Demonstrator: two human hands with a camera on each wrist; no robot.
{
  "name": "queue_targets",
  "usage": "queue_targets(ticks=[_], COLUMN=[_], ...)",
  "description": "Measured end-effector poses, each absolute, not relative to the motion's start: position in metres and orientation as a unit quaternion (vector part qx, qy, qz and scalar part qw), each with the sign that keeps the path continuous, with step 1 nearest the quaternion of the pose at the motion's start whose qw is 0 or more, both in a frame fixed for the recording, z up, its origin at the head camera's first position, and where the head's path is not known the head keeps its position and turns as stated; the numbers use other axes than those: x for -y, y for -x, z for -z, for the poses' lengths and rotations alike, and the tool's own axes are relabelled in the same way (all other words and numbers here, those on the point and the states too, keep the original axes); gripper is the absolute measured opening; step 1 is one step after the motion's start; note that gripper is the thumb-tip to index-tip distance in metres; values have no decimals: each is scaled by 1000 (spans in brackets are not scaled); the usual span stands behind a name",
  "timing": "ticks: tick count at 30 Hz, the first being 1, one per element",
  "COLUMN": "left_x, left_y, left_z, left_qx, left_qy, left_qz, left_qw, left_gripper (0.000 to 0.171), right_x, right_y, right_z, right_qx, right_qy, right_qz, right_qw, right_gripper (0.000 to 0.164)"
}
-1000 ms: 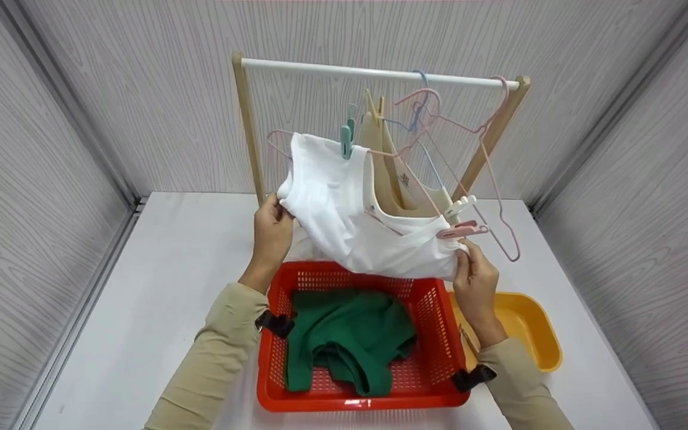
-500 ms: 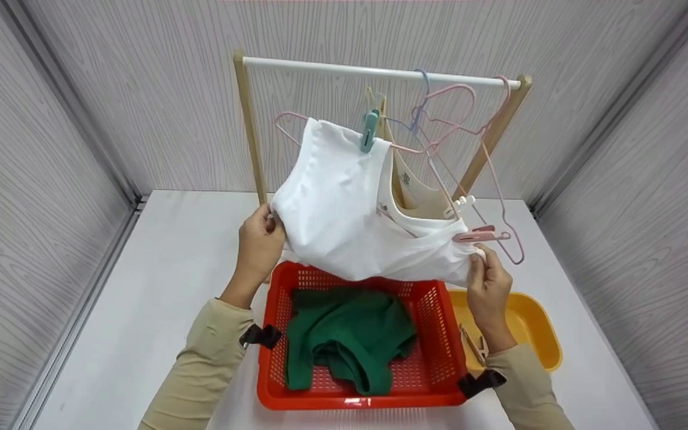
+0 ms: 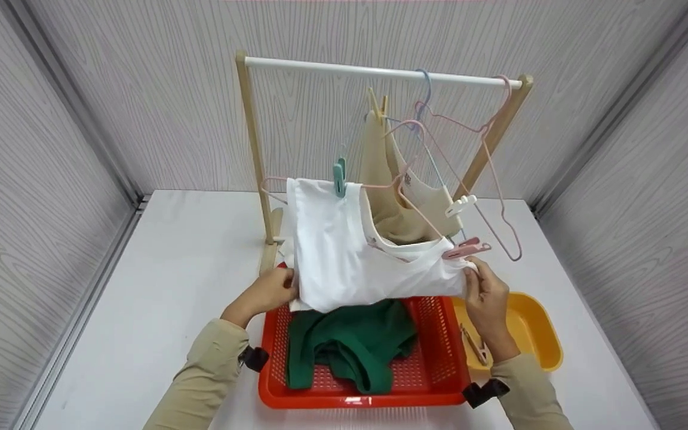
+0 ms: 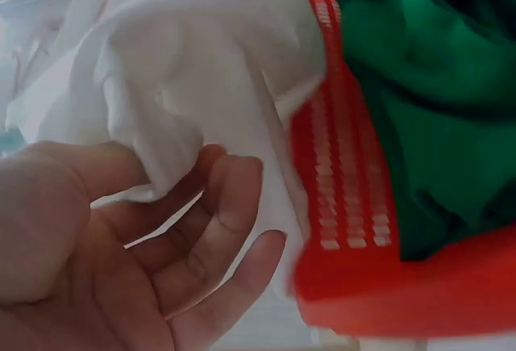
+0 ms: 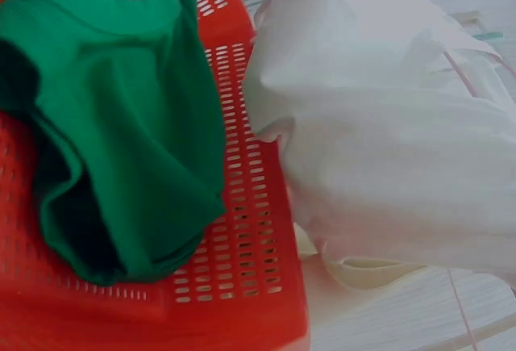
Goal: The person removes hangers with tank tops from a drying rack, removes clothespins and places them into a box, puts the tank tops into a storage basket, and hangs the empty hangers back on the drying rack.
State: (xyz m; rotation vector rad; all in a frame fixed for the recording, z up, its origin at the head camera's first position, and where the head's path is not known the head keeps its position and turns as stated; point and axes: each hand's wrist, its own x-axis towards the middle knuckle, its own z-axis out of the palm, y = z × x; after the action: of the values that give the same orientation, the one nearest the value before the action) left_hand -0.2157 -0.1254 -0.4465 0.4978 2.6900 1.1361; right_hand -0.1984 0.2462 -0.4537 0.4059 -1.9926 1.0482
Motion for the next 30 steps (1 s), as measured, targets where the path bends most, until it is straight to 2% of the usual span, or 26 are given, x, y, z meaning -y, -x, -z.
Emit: queue_targets(ticks=[4,9,12,17,23,26,30], left_x=[134,133,129,121,114,108,98], left_y=[222,232,238,248,257,261,262], left_z=[457,466,470,472,474,478,483], left_qx=[-903,-910,-930,-951,-959,-964,-972], left_qy=[-133,-86,-73,-83,-107,-101,-83], left_qz=[-401,-404,-359,-297,-252,-238,-218], left_qw=[85,15,-8,27,73,65,23], left_gripper=[23,22,23,43,39,35,29], right_x=[-253,-259,-259,-256,-255,-255,-253], right_y=[195,195,194,192,192,194,195], right_z=[456,455,453,451,450,450,450], right_qx=[792,791,792,787,780,779,774], right_qy=[-166,-154,-149,-148,-149,-156,-160], right_qz=[-425,-433,-434,-451,-469,-467,-472], right_qw=[406,404,403,394,387,390,390], right_gripper=[17,16,17,18,17,18,18])
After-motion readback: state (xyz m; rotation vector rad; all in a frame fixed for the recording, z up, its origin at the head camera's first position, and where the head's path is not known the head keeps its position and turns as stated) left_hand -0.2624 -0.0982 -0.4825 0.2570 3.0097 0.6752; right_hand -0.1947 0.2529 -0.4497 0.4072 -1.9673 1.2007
